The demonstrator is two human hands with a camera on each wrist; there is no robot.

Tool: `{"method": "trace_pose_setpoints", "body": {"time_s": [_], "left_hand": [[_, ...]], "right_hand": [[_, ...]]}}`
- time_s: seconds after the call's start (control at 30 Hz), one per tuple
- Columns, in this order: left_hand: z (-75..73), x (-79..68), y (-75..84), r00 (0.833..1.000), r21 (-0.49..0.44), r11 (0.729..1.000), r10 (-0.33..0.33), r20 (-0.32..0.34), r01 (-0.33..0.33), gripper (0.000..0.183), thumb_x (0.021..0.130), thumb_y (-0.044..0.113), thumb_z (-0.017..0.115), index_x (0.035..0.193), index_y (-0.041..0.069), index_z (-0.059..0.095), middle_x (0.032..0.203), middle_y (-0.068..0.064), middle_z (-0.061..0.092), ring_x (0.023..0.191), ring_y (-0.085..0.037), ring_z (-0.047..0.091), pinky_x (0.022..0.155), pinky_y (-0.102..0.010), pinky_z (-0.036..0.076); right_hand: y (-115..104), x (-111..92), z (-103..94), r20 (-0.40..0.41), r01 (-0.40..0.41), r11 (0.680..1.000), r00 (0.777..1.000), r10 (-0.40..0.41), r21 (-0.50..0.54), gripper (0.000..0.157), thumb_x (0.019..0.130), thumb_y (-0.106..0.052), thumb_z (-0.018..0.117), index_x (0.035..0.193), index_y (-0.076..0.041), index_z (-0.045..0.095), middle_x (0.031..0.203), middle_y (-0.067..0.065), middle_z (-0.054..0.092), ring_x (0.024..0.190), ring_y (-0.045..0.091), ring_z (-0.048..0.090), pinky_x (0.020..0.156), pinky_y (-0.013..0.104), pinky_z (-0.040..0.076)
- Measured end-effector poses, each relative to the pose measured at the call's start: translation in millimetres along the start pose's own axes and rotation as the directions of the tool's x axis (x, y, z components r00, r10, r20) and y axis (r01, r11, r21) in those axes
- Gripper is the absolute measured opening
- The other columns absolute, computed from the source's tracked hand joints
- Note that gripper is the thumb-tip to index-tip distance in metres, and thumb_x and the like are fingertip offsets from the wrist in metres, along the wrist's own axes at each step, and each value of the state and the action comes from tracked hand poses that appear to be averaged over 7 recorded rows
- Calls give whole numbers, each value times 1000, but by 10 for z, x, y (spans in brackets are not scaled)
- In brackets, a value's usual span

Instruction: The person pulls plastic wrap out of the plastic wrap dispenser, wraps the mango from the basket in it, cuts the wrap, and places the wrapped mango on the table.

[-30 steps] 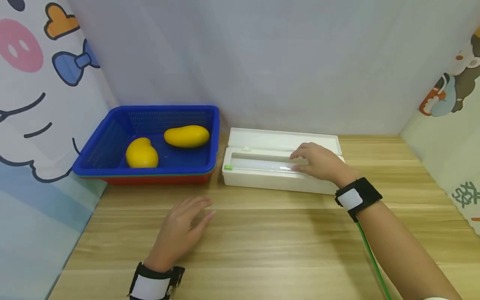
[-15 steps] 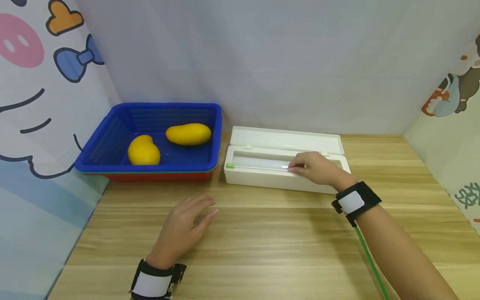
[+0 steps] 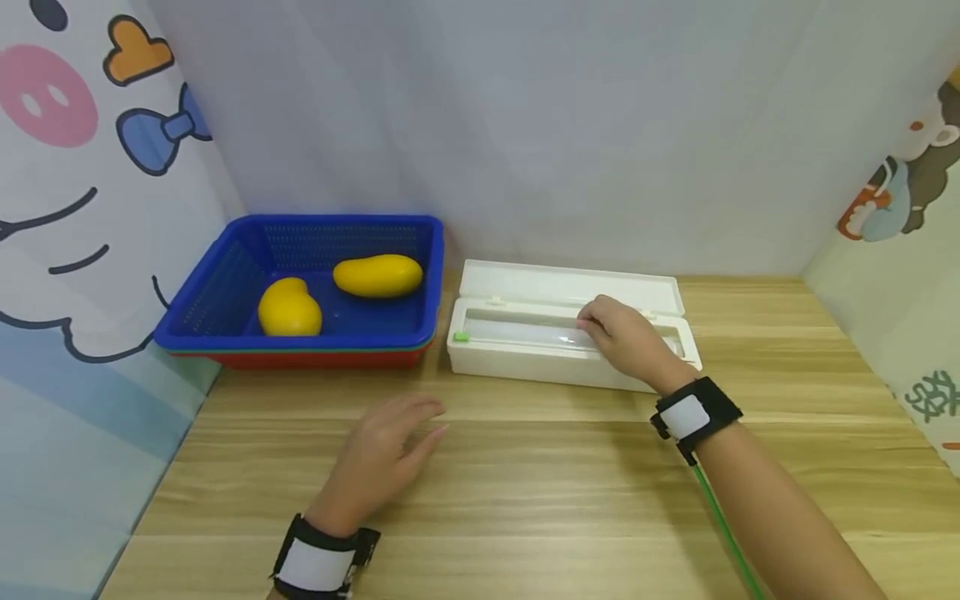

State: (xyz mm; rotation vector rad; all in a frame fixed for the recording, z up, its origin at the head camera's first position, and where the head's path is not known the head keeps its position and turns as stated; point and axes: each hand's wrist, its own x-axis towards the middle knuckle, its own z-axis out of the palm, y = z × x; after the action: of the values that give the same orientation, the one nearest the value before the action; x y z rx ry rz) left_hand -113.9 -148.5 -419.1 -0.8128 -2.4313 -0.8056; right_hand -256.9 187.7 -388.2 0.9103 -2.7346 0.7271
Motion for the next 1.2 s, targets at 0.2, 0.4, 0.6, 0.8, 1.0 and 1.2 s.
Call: {"method": "trace_pose_setpoints", "body": {"time_s": [0.2, 0.4, 0.6, 0.8, 1.0, 1.2], "left_hand": [[51, 301, 97, 996, 58, 996, 64, 68, -68, 30, 86, 24, 68, 111, 8, 68, 115, -9, 66, 110, -21, 53, 92, -47, 49], [281, 720, 40, 987, 64, 994, 74, 146, -84, 34, 85, 29, 70, 112, 8, 66, 131, -17, 53, 123, -26, 41, 98, -51, 43], [469, 952, -107, 991, 59, 998, 25, 133, -33, 31, 85, 26, 71, 110, 8, 67, 143, -26, 37, 132, -41, 24, 105, -63, 28], [627, 1125, -169, 988, 128, 991, -57, 144, 38, 32, 90, 33, 63, 114, 12, 68, 147, -20, 36, 136, -38, 12, 104, -71, 19], [729, 1217, -179, 988, 203, 979, -50, 149, 19, 28, 90, 23, 61, 115, 12, 68, 131, -9, 54, 128, -35, 29, 101, -69, 22], [720, 1247, -175, 982, 97, 993, -84, 167, 68, 15, 86, 14, 61, 94, 19, 72, 129, -6, 56, 126, -29, 32, 105, -66, 15]], "right_hand": [[-19, -31, 26, -72, 10, 1000, 997, -12, -20, 9, 96, -8, 55, 93, -4, 62, 87, 7, 58, 73, 17, 48, 64, 37, 47], [-22, -108, 24, -147, 61, 996, 987, -70, -62, 6, 95, -6, 56, 92, -4, 61, 87, 6, 56, 73, 16, 47, 62, 35, 48], [-62, -106, 37, -197, 140, 985, 968, -157, -98, 5, 94, -5, 56, 93, -4, 61, 87, 6, 56, 75, 14, 47, 63, 35, 49], [-75, -87, 5, -249, 188, 977, 946, -207, -99, 8, 96, -7, 55, 94, -4, 62, 88, 5, 56, 76, 13, 48, 63, 35, 50], [-76, -103, -23, -275, 214, 972, 933, -232, -92, 6, 94, -7, 57, 95, -6, 63, 88, 5, 56, 77, 13, 49, 64, 36, 51], [-58, -115, -16, -255, 188, 980, 946, -197, -63, 9, 93, -3, 58, 99, -5, 63, 92, 6, 63, 84, 15, 56, 72, 38, 54]]}}
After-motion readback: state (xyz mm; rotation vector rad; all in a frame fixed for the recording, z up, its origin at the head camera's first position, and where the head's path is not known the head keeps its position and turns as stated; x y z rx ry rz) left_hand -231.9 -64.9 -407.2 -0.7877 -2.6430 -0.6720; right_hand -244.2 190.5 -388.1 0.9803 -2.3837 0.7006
